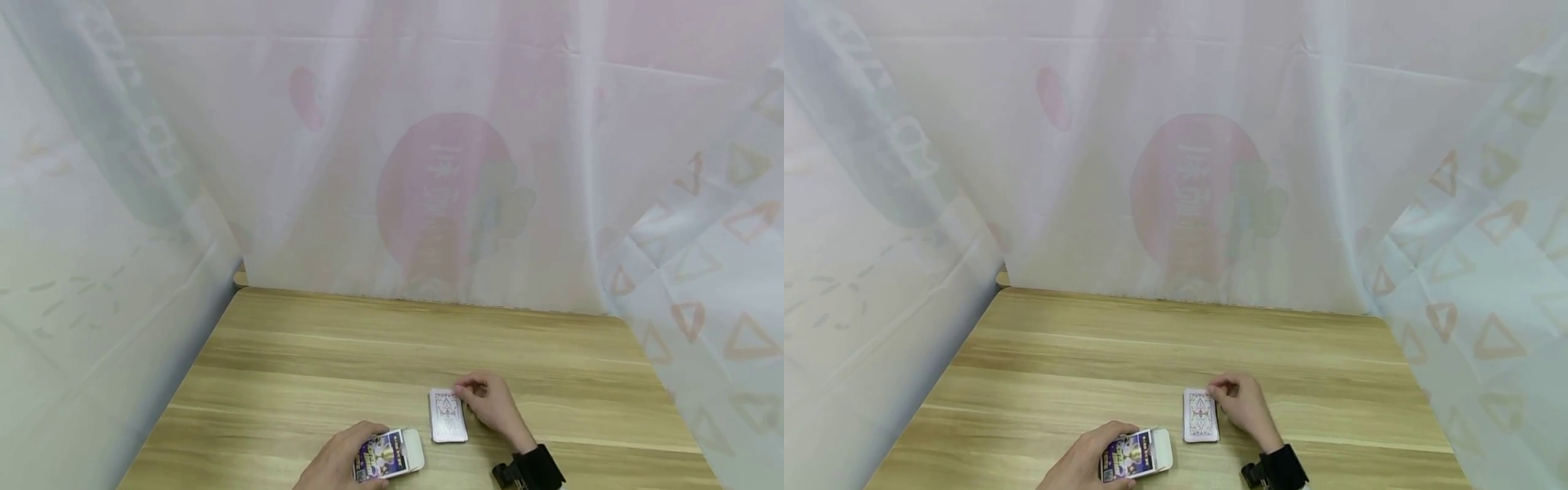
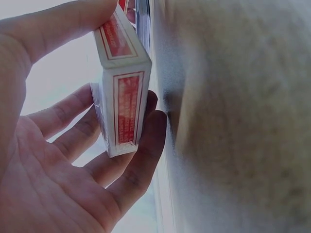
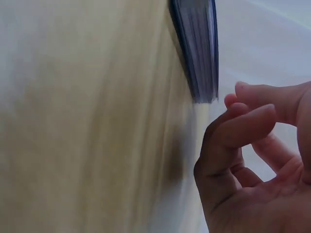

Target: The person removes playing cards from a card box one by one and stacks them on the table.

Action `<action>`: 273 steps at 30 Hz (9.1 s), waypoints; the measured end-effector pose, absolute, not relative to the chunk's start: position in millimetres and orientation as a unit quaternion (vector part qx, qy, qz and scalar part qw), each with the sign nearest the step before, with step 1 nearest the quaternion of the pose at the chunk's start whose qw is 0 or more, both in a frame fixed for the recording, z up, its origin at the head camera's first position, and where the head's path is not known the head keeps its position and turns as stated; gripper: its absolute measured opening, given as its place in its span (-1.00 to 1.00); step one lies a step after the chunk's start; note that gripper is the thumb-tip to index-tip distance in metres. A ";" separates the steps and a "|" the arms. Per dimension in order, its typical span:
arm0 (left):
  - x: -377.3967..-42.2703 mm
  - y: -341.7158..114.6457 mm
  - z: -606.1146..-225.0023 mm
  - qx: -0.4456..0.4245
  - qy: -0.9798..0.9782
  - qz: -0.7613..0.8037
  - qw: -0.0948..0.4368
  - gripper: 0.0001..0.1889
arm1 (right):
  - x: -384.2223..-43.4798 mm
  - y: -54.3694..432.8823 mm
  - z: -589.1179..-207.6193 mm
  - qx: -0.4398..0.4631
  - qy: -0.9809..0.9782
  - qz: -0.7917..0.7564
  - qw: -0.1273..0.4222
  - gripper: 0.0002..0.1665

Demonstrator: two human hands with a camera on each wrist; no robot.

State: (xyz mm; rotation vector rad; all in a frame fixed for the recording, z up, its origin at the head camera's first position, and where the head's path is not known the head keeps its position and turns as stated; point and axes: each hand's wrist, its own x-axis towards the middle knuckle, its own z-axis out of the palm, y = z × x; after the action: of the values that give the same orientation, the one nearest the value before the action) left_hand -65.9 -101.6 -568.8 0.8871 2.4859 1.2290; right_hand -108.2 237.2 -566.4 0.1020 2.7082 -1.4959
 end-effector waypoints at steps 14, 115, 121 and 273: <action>-62.7 -104.3 -573.8 0.331 0.832 0.438 0.087 -0.28 | -47.8 178.5 -540.9 -0.111 0.809 -0.574 0.065 -0.85; -67.6 -103.3 -579.9 0.360 0.825 0.433 0.044 -0.21 | -68.9 239.0 -536.2 -0.036 0.787 -0.607 0.107 -0.72; -66.9 -103.1 -579.9 0.356 0.826 0.435 0.042 -0.24 | -89.7 249.8 -540.3 -0.036 0.807 -0.579 0.110 -0.70; -58.8 -104.7 -578.8 0.337 0.826 0.450 0.053 -0.25 | -17.3 193.1 -563.8 -0.029 0.710 -0.685 0.161 -0.62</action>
State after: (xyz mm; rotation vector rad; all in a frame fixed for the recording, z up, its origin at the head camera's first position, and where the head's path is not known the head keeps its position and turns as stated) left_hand -58.8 -104.7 -578.8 1.0233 2.5101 1.3674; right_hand -17.3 193.1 -563.8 -0.0829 2.0261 -1.9564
